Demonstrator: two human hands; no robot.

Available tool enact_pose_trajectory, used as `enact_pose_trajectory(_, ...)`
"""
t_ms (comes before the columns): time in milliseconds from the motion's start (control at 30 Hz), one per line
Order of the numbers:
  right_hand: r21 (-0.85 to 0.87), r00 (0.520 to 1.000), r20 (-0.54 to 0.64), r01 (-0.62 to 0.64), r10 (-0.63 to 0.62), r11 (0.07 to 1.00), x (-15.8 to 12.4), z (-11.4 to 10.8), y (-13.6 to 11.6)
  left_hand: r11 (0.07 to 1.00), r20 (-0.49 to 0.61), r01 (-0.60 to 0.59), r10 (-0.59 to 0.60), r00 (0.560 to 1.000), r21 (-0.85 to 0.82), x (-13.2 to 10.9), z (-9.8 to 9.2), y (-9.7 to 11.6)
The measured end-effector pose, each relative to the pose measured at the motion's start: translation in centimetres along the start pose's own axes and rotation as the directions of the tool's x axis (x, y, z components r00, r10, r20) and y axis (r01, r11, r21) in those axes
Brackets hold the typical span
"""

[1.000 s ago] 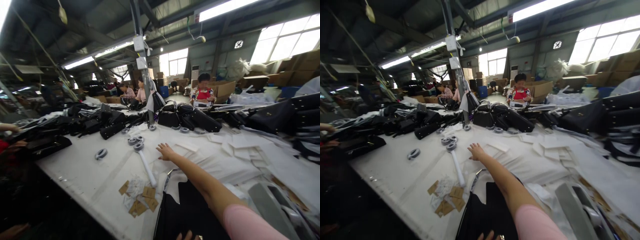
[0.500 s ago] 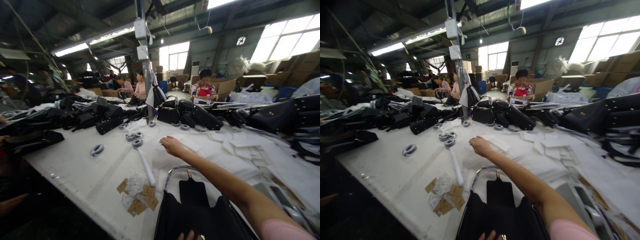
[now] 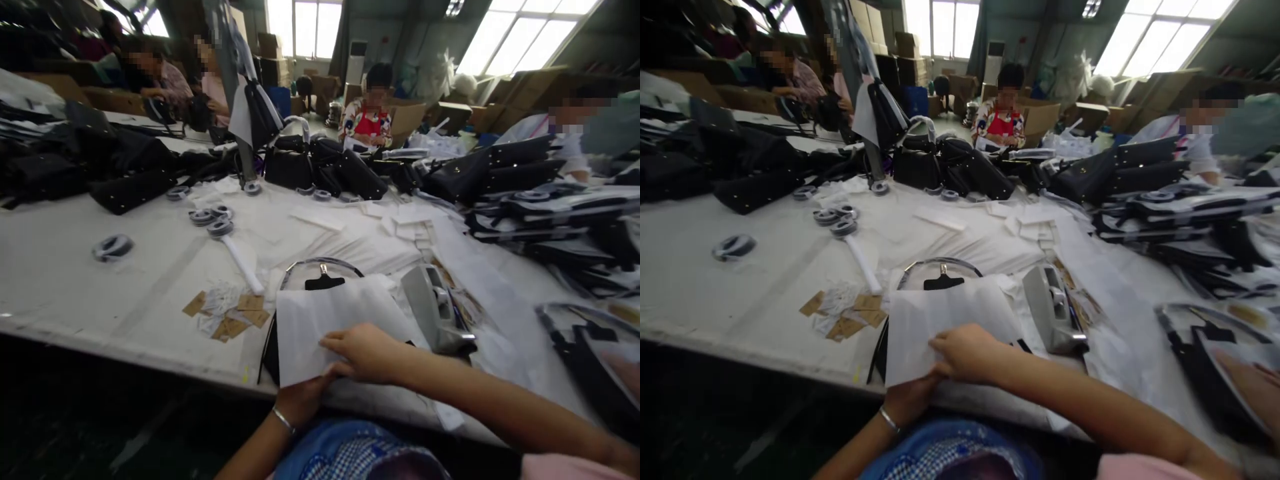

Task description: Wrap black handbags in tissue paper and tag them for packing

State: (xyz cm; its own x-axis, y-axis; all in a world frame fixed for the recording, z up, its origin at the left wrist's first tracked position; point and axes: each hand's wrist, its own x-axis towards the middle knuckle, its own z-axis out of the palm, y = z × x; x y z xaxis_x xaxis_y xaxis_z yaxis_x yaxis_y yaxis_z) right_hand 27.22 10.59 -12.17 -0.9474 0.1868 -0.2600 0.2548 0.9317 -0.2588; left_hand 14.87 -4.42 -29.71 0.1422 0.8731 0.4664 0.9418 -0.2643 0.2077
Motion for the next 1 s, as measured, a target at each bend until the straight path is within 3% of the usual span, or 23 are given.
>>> enact_pose_trajectory(133, -0.013, 0.981, -0.174, 0.087, -0.088, 0.996, -0.1, 3.3, 3.5, 1.000, 0.012, -0.021, 0.021, 1.000, -0.003, -0.1, 0.1, -0.2)
enact_pose_trajectory(233, -0.032, 0.974, -0.208, 0.087, -0.092, 0.996, 0.2, 5.3, 5.2, 1.000, 0.021, -0.016, 0.016, 1.000, -0.004, 0.1, -0.1, -0.3)
enact_pose_trajectory(400, 0.028, 0.975, -0.218, -0.033, 0.039, 0.999, 0.7, 7.7, 4.2, 0.996, 0.073, -0.002, -0.005, 0.997, 0.085, 0.6, -0.9, 0.1)
enact_pose_trajectory(567, 0.149, 0.973, -0.181, -0.114, 0.140, 0.982, 0.5, 7.5, 2.7, 0.994, 0.077, -0.021, 0.013, 0.997, 0.110, 0.2, -0.7, -0.1)
enact_pose_trajectory(733, 0.267, 1.000, 0.001, -0.021, 0.022, 0.964, 0.6, 5.1, 4.5, 0.993, 0.073, 0.003, -0.012, 0.997, 0.122, -1.2, 0.9, -0.8)
enact_pose_trajectory(867, 0.113, 0.989, -0.123, 0.099, -0.085, 0.989, 0.2, 5.8, 5.6, 0.991, 0.094, 0.011, -0.024, 0.995, 0.136, -1.8, 1.5, -0.8)
enact_pose_trajectory(1000, 0.054, 0.972, -0.221, 0.092, -0.078, 0.994, -0.6, 7.9, 5.7, 0.987, 0.082, 0.021, -0.034, 0.996, 0.157, -1.7, 1.2, -0.7)
